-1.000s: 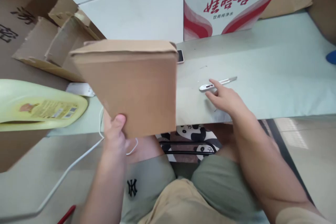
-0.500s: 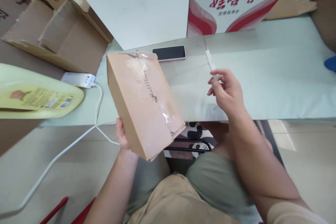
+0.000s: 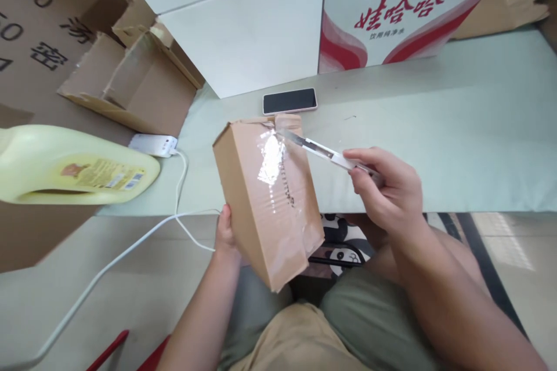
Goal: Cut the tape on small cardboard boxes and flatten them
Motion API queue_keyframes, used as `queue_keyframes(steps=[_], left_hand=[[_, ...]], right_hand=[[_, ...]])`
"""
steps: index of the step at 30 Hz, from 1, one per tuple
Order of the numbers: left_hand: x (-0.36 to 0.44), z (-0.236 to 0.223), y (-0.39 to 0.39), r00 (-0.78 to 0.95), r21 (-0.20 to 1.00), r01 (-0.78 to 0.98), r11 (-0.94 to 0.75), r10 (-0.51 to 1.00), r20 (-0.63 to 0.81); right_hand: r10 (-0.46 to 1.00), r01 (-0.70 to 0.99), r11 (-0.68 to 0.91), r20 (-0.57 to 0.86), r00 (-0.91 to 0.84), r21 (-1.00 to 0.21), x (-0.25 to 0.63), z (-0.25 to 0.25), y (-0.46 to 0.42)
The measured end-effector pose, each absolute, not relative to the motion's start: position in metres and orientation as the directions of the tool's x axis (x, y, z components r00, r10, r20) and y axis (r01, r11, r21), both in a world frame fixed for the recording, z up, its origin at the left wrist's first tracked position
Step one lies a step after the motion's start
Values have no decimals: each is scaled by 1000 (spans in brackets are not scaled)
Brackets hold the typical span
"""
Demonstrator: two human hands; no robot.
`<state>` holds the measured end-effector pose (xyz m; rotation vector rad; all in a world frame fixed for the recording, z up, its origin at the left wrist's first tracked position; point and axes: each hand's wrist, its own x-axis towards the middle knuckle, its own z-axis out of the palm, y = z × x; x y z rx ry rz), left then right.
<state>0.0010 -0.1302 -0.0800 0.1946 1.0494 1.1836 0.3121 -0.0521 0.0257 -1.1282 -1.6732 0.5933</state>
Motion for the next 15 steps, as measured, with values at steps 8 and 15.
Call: queue_keyframes(steps=[8,15], left_hand=[[6,-83,-130,-155,691,-648,322,832,-533],[15,-68,-133,-132,705,-620,345,839,-528]], right_hand=[[838,483,521,530,-132,-704,308,35,-58],[812,415,578,548,-202,-703,309,45,-71]])
